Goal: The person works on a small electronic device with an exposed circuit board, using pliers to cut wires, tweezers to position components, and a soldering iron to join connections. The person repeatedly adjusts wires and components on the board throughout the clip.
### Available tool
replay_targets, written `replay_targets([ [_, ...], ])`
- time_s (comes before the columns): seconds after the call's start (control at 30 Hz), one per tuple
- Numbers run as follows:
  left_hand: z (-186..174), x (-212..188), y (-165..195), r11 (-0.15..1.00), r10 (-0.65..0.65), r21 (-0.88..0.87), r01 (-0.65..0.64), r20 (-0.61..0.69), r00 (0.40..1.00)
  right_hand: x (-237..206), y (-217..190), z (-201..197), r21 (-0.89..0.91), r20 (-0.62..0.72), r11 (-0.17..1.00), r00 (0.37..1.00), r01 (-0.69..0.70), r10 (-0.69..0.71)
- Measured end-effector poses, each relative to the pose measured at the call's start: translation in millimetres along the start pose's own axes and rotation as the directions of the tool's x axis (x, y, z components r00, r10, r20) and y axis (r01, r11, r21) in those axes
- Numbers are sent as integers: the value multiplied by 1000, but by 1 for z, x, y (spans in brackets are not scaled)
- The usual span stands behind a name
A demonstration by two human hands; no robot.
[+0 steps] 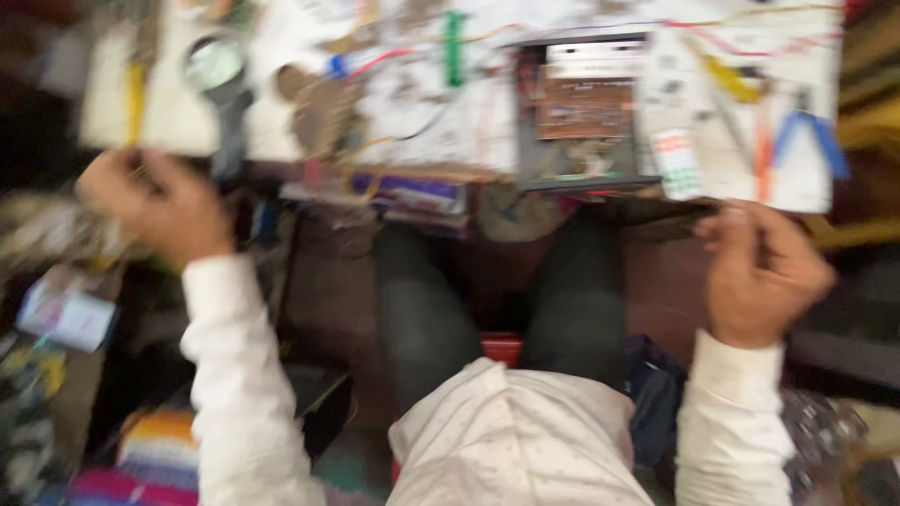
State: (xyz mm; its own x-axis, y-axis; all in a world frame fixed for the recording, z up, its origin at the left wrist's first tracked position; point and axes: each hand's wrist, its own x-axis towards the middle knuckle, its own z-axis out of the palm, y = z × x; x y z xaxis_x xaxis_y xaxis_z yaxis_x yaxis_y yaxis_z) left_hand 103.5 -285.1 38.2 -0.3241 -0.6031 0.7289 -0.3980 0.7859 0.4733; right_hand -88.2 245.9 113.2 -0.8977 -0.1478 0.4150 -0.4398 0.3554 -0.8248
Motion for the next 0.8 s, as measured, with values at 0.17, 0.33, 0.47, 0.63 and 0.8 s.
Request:
replay_targets([
  [0.17, -16, -43, 82, 981, -19, -191, 13, -30, 999, -19, 8, -5, -9, -97, 996, 991, -89, 88],
  [0.33, -11, -111, 175, 921, 232, -360, -148, 203, 951, -36, 5, 9, -51, -8, 976, 978, -211, 210],
  [0.47, 5, -126, 228, 871, 263, -491, -19, 433, 862, -40, 4, 22, -59, 129, 980, 972, -188, 195],
  [0.63, 24, -102, 269, 842, 263, -537, 56, 498, 827, -21, 0, 47, 86, 75, 989, 991, -118, 112],
  [0.8, 31, -80, 290, 845, 147, -473, 250, 655, 741, 0, -7, 63, 97, 76, 994, 996, -57, 50],
])
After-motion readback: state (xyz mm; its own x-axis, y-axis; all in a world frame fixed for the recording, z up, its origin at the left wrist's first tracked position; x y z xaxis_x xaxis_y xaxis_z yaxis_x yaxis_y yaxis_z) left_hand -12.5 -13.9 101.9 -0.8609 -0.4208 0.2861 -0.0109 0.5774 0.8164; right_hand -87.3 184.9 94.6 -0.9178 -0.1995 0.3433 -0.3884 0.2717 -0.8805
